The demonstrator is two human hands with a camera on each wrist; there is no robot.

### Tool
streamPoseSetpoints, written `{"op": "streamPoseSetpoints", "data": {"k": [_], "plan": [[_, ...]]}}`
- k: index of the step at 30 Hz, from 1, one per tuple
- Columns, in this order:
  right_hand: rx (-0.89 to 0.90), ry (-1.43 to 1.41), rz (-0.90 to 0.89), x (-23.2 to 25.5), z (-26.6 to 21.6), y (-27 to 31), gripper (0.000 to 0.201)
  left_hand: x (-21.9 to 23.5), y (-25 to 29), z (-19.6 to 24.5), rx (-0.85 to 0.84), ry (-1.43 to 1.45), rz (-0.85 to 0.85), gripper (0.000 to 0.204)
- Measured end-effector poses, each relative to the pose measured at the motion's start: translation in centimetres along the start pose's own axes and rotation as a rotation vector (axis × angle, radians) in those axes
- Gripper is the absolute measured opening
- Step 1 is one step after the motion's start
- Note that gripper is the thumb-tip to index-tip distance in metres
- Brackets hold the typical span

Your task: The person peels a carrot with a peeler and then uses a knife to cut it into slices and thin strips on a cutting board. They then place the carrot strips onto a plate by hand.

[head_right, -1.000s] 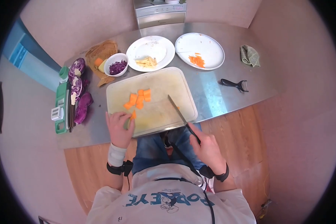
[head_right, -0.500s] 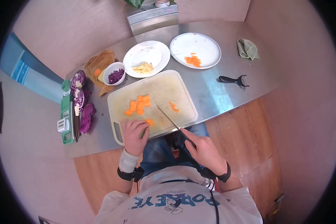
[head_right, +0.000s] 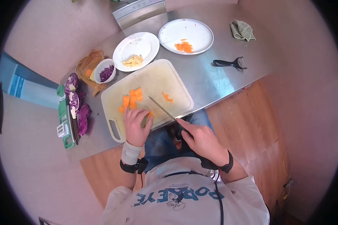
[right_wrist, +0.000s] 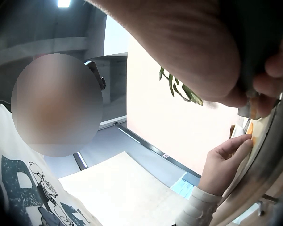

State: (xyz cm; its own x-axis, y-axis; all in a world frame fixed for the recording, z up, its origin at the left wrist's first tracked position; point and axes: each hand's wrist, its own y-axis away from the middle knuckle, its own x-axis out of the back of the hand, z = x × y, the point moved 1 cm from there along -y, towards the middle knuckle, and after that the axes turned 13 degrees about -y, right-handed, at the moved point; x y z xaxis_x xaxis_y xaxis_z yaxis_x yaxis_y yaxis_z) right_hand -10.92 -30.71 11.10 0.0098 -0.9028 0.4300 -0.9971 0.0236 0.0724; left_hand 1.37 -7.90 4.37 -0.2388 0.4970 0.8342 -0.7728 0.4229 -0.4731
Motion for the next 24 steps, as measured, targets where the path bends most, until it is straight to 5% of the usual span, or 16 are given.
{"op": "streamPoseSetpoints", "data": {"k": [24], "plan": [[0.111, -0.019, 0.0, -0.2, 0.7, -0.1, 0.044, -0.1, -0.8, 0.5, -0.003, -0.012, 0.008, 0.021]]}}
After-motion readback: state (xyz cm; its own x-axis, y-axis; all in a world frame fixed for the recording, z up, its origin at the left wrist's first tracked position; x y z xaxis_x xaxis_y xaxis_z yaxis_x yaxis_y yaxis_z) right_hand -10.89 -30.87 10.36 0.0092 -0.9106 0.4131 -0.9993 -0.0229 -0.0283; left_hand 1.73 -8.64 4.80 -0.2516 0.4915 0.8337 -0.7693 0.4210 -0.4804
